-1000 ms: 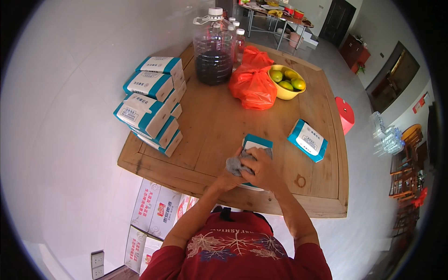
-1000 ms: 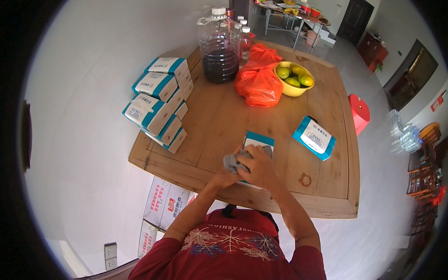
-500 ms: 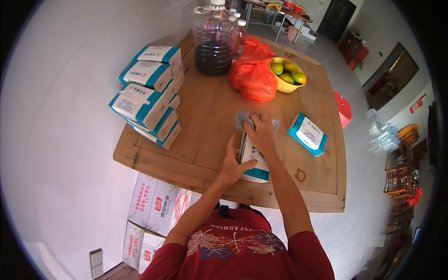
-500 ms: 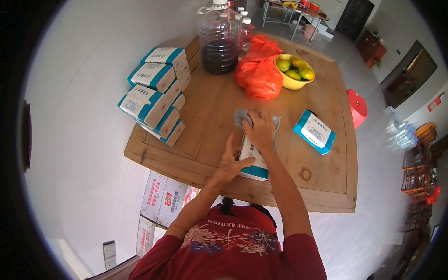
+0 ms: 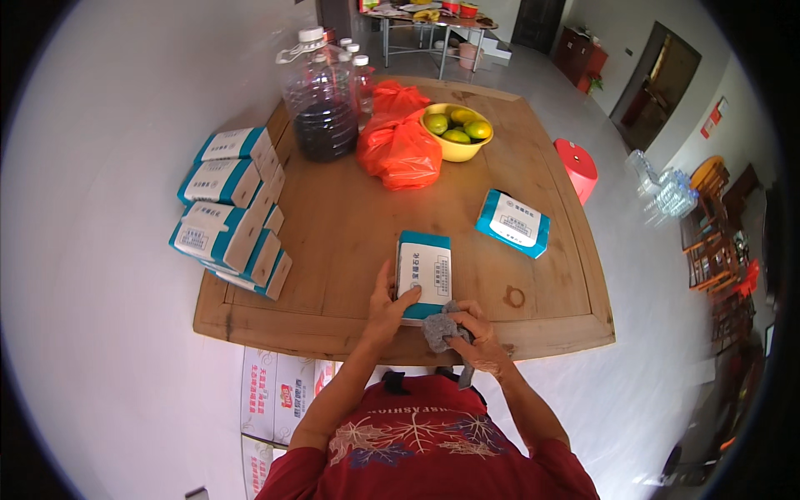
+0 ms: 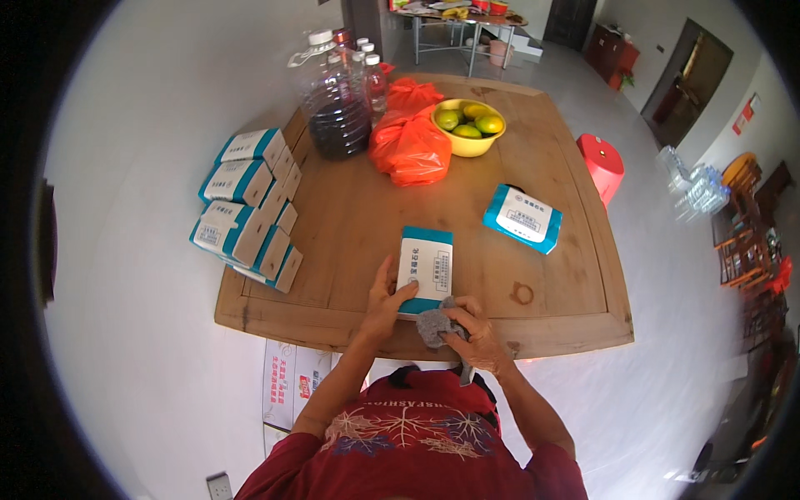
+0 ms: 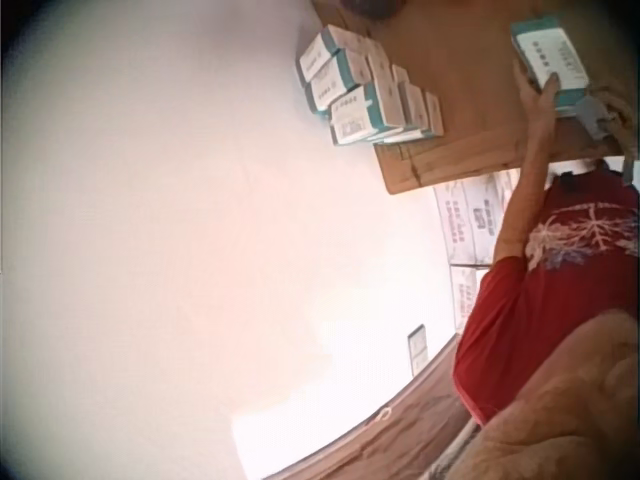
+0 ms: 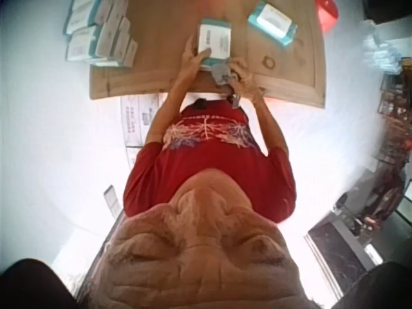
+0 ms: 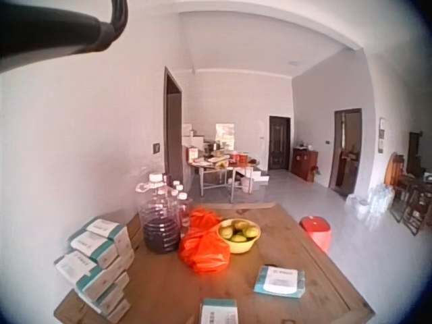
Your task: The person wipes a wooden table with a gray cloth, then picks up small white and blue boxes one by one and wipes each box with the cloth. The person stacks the wiped boxes on the table. A bowl of fruit and several bottles are also on the table.
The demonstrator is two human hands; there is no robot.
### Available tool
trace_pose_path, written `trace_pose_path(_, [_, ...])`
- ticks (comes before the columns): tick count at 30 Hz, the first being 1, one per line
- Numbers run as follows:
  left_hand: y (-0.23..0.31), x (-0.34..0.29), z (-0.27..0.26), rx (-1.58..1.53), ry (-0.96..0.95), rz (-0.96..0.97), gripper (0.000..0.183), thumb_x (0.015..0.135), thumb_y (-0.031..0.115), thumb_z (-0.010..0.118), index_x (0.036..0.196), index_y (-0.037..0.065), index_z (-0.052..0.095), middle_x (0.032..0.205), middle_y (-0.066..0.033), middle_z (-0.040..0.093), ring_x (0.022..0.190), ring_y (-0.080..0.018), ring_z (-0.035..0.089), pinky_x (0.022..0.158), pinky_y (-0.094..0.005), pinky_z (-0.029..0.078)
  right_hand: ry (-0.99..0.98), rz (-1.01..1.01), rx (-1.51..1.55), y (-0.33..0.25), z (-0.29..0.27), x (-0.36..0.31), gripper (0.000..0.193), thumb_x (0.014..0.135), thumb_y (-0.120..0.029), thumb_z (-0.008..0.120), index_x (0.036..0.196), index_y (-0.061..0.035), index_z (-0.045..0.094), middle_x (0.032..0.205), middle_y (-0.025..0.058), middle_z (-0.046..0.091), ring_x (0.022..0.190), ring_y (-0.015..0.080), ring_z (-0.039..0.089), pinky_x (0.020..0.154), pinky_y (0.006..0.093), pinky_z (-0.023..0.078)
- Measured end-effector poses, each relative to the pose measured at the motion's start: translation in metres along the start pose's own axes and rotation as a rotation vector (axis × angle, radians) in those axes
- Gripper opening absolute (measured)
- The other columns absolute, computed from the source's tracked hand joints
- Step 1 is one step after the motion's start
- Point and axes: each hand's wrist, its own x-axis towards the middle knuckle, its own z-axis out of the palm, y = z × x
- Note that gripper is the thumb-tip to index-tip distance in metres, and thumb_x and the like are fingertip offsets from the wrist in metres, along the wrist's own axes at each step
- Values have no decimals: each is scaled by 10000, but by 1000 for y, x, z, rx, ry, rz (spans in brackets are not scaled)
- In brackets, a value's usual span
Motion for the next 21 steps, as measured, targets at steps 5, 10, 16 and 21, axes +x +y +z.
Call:
trace_pose_path(5, [6,-1,-8,-71,-159,22,711,833,69,613,1424,-19,228,1278,-125,479,1140,-192,489,967,-328,408,316,285,216,6,9,36,331,858,-133,558,1170,-31,518,1041,116,547,978,221,537,836,319,436])
trace_pose_path(10, [5,-8,0,-404,-117,-119,658,853,58,583,1422,45,253,1293,-107,467,1163,-216,481,987,-360,410,540,411,710,38,18,101,453,935,-254,469,1319,-22,408,1151,93,560,996,159,540,857,281,442])
trace_pose_path(16, [6,-8,13,-472,81,-136,582,892,91,557,1399,74,273,1240,-97,498,1105,-211,510,924,-366,459,333,409,493,18,17,89,472,946,-244,464,1355,-25,379,1176,105,553,1053,182,521,909,295,418])
trace_pose_path(21, [16,17,25,-322,149,-95,577,884,134,592,1379,54,305,1218,-110,514,1051,-199,539,878,-342,474,323,324,689,18,3,55,360,919,-172,473,1233,2,455,1004,125,589,950,183,540,845,302,430])
